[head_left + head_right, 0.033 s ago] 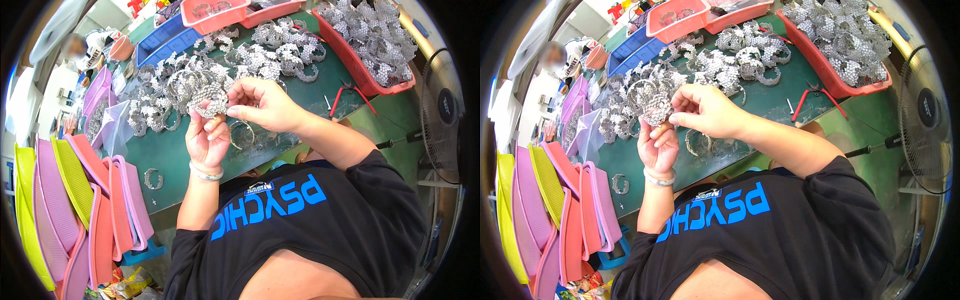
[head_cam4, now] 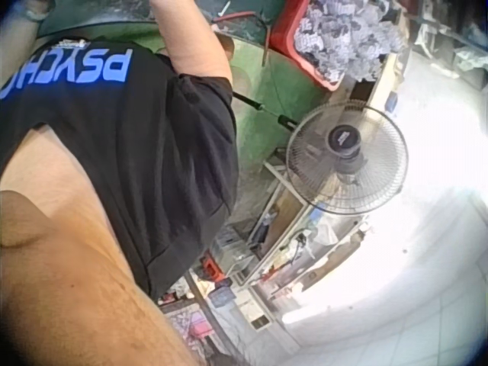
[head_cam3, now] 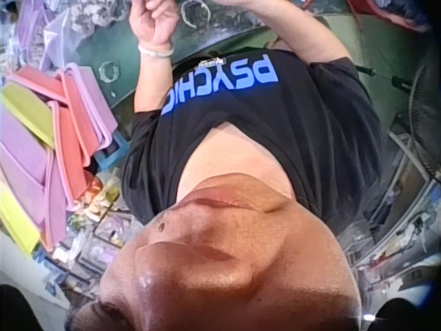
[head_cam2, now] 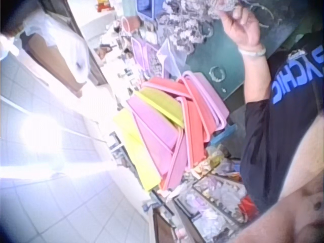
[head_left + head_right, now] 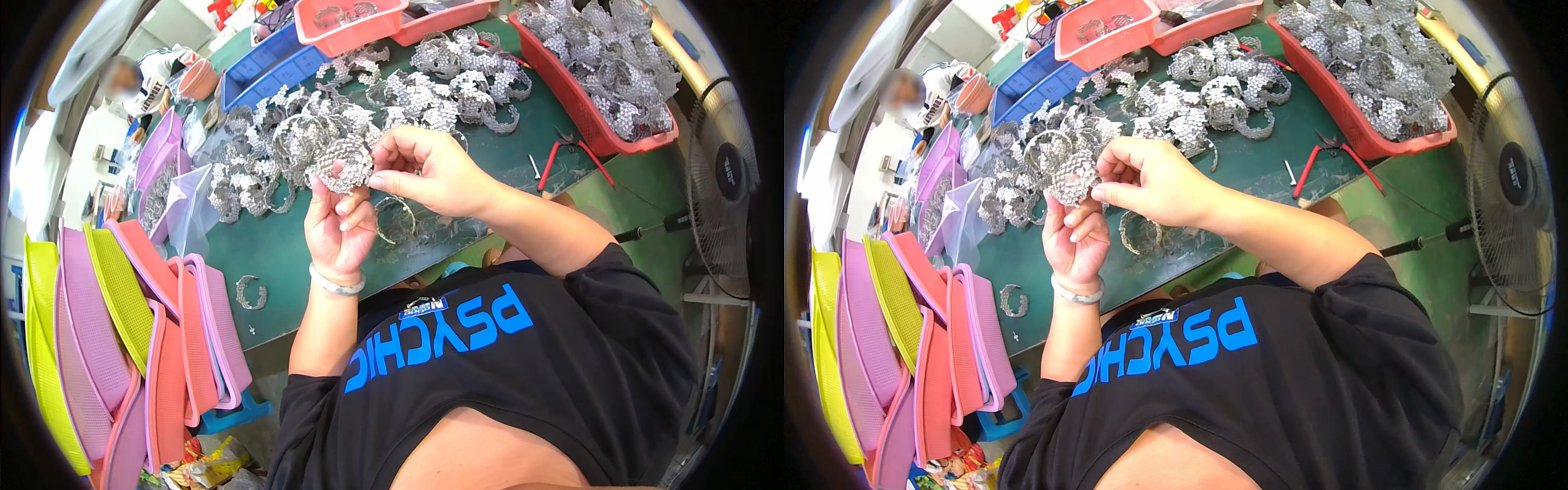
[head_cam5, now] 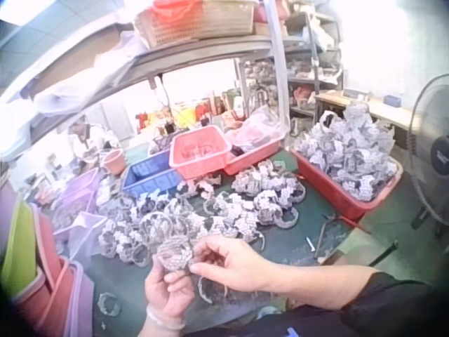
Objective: The person assembles silver-colored metal components by hand, picking them up from a pile on the table and fitting pieces together before placing them back onto the table.
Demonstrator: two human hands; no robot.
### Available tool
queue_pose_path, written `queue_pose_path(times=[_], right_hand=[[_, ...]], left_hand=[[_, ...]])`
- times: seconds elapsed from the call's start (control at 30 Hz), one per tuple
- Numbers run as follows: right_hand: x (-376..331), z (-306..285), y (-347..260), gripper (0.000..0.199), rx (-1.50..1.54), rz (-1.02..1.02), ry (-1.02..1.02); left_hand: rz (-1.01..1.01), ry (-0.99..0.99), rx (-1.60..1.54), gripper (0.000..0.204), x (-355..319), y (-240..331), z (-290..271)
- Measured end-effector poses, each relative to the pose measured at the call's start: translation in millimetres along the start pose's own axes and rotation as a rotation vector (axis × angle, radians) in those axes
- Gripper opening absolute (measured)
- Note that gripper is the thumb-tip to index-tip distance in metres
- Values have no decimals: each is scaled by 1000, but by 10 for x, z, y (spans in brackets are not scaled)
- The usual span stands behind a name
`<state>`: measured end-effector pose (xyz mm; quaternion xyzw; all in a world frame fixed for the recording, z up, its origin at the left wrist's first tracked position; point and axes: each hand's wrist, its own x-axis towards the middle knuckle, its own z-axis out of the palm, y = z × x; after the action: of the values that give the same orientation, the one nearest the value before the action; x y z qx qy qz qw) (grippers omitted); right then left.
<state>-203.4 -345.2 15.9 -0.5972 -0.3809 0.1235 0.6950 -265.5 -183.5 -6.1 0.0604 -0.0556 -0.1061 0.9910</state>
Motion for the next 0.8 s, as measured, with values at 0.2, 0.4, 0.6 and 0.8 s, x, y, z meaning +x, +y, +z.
queue_pose_path(times=[0.2,0.4,0.6,0.8], right_hand=[[-36,65,-88,11,-157,-79,102],[-71,74,-120,12,-263,-127,149],[-84,60,-161,12,-230,-80,139],[-79,45,-124,12,-238,-56,157]], left_hand=[[-35,35,130,44,-4,-37,-97],[-36,91,175,44,-16,-52,-76],[-62,54,184,43,-9,-58,-87],[-59,40,143,42,-7,-55,-120]])
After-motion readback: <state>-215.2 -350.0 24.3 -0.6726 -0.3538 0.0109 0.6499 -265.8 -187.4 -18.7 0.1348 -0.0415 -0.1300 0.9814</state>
